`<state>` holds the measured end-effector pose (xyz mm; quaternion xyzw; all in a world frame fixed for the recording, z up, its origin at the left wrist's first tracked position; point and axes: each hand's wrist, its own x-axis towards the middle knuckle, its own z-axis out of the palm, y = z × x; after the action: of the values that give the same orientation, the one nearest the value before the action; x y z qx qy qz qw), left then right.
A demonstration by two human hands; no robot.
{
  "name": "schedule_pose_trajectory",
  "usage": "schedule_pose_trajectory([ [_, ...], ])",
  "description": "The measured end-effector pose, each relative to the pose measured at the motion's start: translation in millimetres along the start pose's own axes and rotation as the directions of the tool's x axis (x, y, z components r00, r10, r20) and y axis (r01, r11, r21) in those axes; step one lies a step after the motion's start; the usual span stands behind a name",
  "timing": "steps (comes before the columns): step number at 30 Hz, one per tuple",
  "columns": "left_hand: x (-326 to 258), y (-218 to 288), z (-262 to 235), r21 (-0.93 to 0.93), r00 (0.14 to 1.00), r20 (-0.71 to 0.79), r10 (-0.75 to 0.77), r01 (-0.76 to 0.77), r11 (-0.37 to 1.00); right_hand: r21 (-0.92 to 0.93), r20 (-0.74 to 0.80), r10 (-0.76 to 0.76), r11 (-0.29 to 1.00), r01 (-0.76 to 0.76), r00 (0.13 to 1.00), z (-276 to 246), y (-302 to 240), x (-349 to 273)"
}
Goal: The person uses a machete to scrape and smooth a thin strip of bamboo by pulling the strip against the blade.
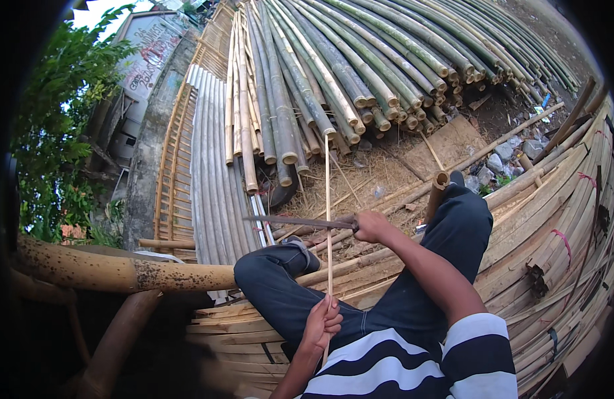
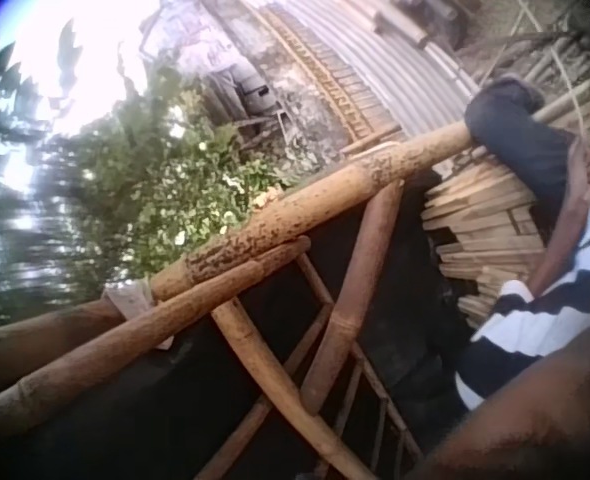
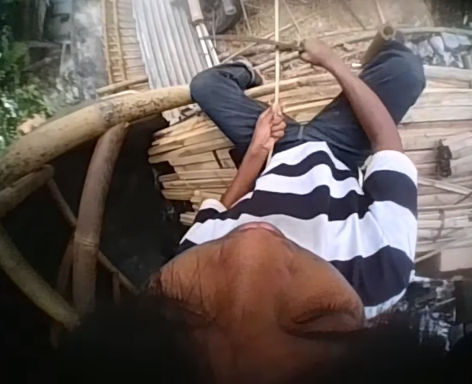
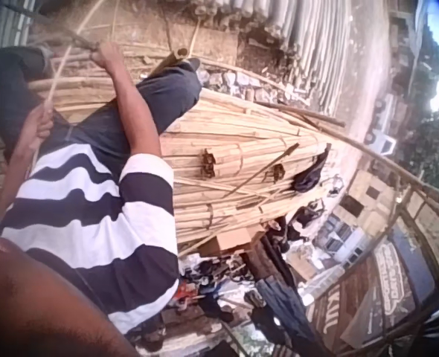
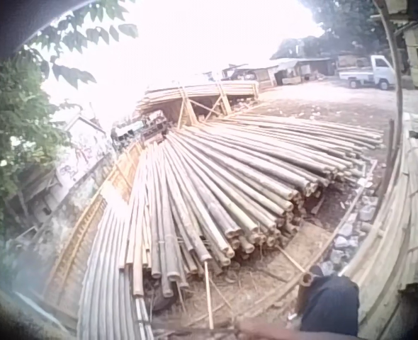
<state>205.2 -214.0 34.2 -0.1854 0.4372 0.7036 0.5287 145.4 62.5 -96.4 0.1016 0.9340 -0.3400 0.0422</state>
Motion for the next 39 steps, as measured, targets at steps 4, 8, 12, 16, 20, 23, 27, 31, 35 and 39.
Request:
schedule_pose_trajectory([
  [4, -5, -4, -3, 0.017, 0.997, -0.004, -0.079, 0.079, 0.997, 0.493, -0.090, 0.657, 0.682, -0.539, 0.748, -13, 88, 25],
  [8, -2, 11, -14, 0.004, 0.999, 0.028, -0.046, 0.046, 0.999, 0.912, 0.183, 0.850, 0.040, -0.408, 0.494, -7, 111, 19],
  [12, 10, 26, -22, -0.040, 0.999, 0.033, 0.013, -0.011, 0.999, 0.936, 0.346, 0.693, -0.214, -0.279, 0.632, -10, 108, 17],
  [16, 24, 36, -56, -0.252, 0.985, 0.175, 0.001, 0.044, 0.967, 0.903, 0.144, 0.708, 0.192, -0.385, 0.692, -16, 69, 15],
  [20, 25, 42, -64, -0.294, 0.987, 0.162, 0.021, 0.028, 0.955, 0.766, 0.070, 0.642, 0.455, -0.453, 0.764, -30, 48, 17],
  [23, 23, 44, -65, -0.299, 0.990, 0.141, 0.018, 0.025, 0.954, 0.616, -0.011, 0.535, 0.669, -0.416, 0.844, -32, 36, 23],
  [27, 22, 44, -58, -0.308, 0.991, 0.132, 0.034, 0.008, 0.951, 0.598, -0.001, 0.478, 0.704, -0.383, 0.878, -31, 23, 23],
  [31, 26, 38, -52, -0.211, 0.993, 0.106, 0.048, -0.024, 0.977, 0.727, 0.102, 0.360, 0.609, -0.317, 0.927, -20, 2, 20],
  [35, 41, 30, -42, -0.152, 0.992, 0.130, 0.003, 0.017, 0.988, 0.826, 0.198, 0.259, 0.476, -0.303, 0.946, -11, -31, 11],
  [39, 52, 21, -28, -0.072, 0.987, 0.152, -0.044, 0.056, 0.996, 0.881, 0.190, 0.148, 0.410, -0.235, 0.971, -17, -60, 4],
])
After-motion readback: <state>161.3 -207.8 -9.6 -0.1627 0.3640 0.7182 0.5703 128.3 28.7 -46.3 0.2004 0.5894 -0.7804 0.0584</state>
